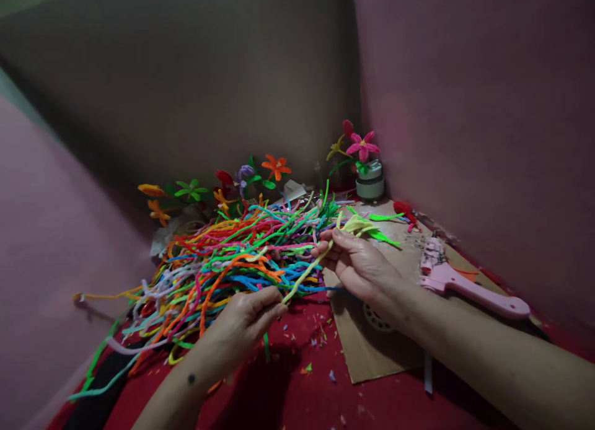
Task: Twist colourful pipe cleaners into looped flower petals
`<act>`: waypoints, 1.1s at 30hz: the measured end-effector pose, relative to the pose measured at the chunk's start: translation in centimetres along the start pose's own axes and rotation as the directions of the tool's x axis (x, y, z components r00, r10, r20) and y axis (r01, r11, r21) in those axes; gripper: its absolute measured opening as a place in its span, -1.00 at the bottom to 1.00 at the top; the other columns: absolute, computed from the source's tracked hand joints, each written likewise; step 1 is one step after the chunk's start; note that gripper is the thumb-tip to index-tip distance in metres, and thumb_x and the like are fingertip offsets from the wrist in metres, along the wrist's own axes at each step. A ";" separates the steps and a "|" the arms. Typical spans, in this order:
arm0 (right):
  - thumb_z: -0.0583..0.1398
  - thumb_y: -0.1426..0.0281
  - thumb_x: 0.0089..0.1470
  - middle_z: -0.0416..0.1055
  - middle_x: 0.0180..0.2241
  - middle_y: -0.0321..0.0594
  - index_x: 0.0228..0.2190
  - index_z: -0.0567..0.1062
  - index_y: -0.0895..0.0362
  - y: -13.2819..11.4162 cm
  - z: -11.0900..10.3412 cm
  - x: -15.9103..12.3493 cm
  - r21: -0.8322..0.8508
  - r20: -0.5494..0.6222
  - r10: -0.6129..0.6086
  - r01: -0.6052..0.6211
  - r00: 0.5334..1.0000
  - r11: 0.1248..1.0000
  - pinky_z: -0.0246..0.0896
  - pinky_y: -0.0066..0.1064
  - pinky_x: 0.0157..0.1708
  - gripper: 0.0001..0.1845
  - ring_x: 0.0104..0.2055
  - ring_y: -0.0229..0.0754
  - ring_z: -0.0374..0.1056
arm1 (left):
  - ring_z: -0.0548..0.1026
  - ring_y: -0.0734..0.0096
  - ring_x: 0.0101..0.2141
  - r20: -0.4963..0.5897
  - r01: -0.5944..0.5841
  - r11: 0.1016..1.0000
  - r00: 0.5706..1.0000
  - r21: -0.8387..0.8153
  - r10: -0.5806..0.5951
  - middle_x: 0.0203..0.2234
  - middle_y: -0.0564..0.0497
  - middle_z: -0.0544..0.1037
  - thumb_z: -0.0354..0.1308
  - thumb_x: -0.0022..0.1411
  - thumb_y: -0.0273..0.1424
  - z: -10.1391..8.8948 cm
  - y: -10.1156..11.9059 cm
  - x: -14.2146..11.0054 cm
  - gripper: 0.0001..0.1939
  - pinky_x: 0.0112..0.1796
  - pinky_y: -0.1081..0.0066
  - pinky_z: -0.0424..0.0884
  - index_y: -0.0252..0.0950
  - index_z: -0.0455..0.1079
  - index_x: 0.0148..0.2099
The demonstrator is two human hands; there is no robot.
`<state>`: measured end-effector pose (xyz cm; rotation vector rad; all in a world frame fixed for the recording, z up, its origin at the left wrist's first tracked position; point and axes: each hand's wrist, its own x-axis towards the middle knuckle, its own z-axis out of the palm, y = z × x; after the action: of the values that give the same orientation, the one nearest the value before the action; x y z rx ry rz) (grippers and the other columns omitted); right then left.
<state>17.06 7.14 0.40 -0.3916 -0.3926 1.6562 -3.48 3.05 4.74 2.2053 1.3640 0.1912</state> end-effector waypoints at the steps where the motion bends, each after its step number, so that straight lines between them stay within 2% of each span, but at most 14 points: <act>1: 0.16 0.50 -0.01 0.40 -0.54 -0.23 -0.49 0.46 0.23 -0.2 0.1 0.0 0.022 -0.005 0.010 -0.010 1.000 1.000 0.27 -0.35 -0.29 -0.92 -0.47 -0.28 0.35 | 0.05 0.56 -0.57 0.011 0.002 1.000 1.000 -0.025 -0.002 -0.62 0.16 0.07 -0.11 0.24 -0.20 -0.1 -0.1 0.0 -0.66 -0.53 0.52 0.02 -0.28 0.10 -0.51; 3: 0.14 0.52 0.01 0.37 -0.55 -0.24 -0.50 0.45 0.23 -0.4 0.4 -0.1 0.045 -0.016 0.023 -0.022 1.000 0.999 0.28 -0.36 -0.32 -0.90 -0.49 -0.30 0.33 | 0.05 0.56 -0.56 0.035 0.010 0.997 0.999 -0.080 -0.007 -0.61 0.16 0.07 -0.11 0.23 -0.17 -0.2 -0.2 0.0 -0.65 -0.53 0.52 0.01 -0.29 0.11 -0.50; 6: 0.08 0.52 0.06 0.26 -0.64 -0.30 -0.47 0.43 0.24 -0.7 0.6 -0.1 0.036 -0.007 0.057 -0.056 0.998 0.998 0.23 -0.44 -0.48 -0.86 -0.60 -0.36 0.21 | 0.01 0.56 -0.57 0.132 0.073 0.976 0.990 -0.204 -0.046 -0.62 0.17 0.05 -0.10 0.22 -0.13 -0.1 -0.3 0.2 -0.64 -0.55 0.51 -0.02 -0.29 0.13 -0.48; 9: 0.06 0.51 0.09 0.12 -0.70 -0.39 -0.47 0.39 0.24 -0.9 0.4 0.1 0.042 0.022 0.078 -0.079 0.997 0.996 0.05 -0.55 -0.65 -0.85 -0.67 -0.41 0.05 | -0.01 0.56 -0.58 0.206 0.127 0.935 0.977 -0.332 -0.059 -0.62 0.17 0.06 -0.08 0.20 -0.11 -0.1 -0.7 0.4 -0.64 -0.56 0.50 -0.05 -0.30 0.18 -0.44; 13: 0.07 0.51 0.09 0.01 -0.72 -0.45 -0.49 0.34 0.21 -1.4 0.3 0.3 0.029 0.029 0.076 -0.077 0.997 0.997 -0.14 -0.58 -0.72 -0.87 -0.71 -0.44 -0.08 | 0.04 0.55 -0.55 0.138 0.128 0.905 0.987 -0.405 -0.077 -0.59 0.13 0.10 -0.01 0.17 -0.14 -0.6 -1.4 0.5 -0.66 -0.53 0.51 -0.01 -0.33 0.24 -0.44; 16: 0.05 0.50 0.10 -0.03 -0.73 -0.46 -0.48 0.33 0.20 -2.0 0.4 0.4 0.001 0.003 0.084 -0.084 0.996 0.996 -0.20 -0.58 -0.74 -0.86 -0.71 -0.44 -0.14 | 0.03 0.57 -0.57 0.105 0.143 0.885 0.989 -0.442 -0.107 -0.60 0.13 0.12 0.04 0.15 -0.15 -1.1 -1.7 0.5 -0.67 -0.56 0.51 -0.04 -0.34 0.28 -0.44; 20: 0.05 0.50 0.10 -0.09 -0.74 -0.48 -0.45 0.35 0.21 -2.7 0.1 0.9 -0.016 -0.039 0.014 -0.015 0.999 1.000 -0.22 -0.58 -0.75 -0.88 -0.72 -0.44 -0.18 | -0.02 0.61 -0.63 0.082 0.183 0.845 0.983 -0.502 -0.164 -0.67 0.16 0.08 0.05 0.14 -0.14 -1.7 -2.1 0.3 -0.66 -0.62 0.52 -0.14 -0.35 0.33 -0.40; 24: 0.03 0.52 0.10 -0.10 -0.75 -0.49 -0.45 0.35 0.24 -2.8 -0.4 1.3 -0.015 -0.076 0.014 -0.015 0.997 1.000 -0.24 -0.59 -0.76 -0.87 -0.74 -0.45 -0.19 | -0.01 0.63 -0.66 -0.007 0.195 0.828 0.972 -0.526 -0.233 -0.71 0.18 0.08 0.10 0.10 -0.15 -2.1 -2.2 0.1 -0.67 -0.64 0.54 -0.13 -0.35 0.36 -0.43; 27: 0.02 0.52 0.10 -0.10 -0.75 -0.50 -0.45 0.35 0.24 -2.7 -0.7 1.5 -0.006 -0.087 0.021 -0.022 0.996 1.000 -0.23 -0.59 -0.76 -0.86 -0.75 -0.45 -0.20 | 0.05 0.65 -0.67 -0.169 0.136 0.830 0.949 -0.542 -0.266 -0.72 0.16 0.16 0.16 0.06 -0.19 -2.1 -2.5 0.2 -0.71 -0.64 0.56 -0.07 -0.36 0.38 -0.46; 30: 0.01 0.53 0.09 -0.10 -0.76 -0.50 -0.45 0.33 0.23 -2.7 -0.8 1.7 0.026 -0.112 0.036 -0.033 0.993 0.999 -0.22 -0.59 -0.77 -0.86 -0.75 -0.44 -0.18 | 0.16 0.63 -0.65 -0.377 0.008 0.789 0.875 -0.614 -0.303 -0.69 0.13 0.28 0.22 0.01 -0.27 -1.8 -2.9 0.5 -0.78 -0.62 0.58 0.05 -0.34 0.40 -0.44; 33: 0.01 0.54 0.10 -0.10 -0.76 -0.50 -0.45 0.33 0.23 -2.5 -0.7 1.6 0.046 -0.123 0.063 -0.058 0.990 0.997 -0.19 -0.59 -0.77 -0.86 -0.76 -0.44 -0.16 | 0.29 0.59 -0.61 -0.513 -0.163 0.682 0.784 -0.713 -0.350 -0.65 0.10 0.39 0.25 -0.02 -0.37 -1.2 -2.8 0.8 -0.86 -0.56 0.59 0.19 -0.33 0.41 -0.42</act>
<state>19.40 9.05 0.89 -0.4767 -0.2548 1.6861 -5.76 5.16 4.22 1.3836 1.3633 1.2970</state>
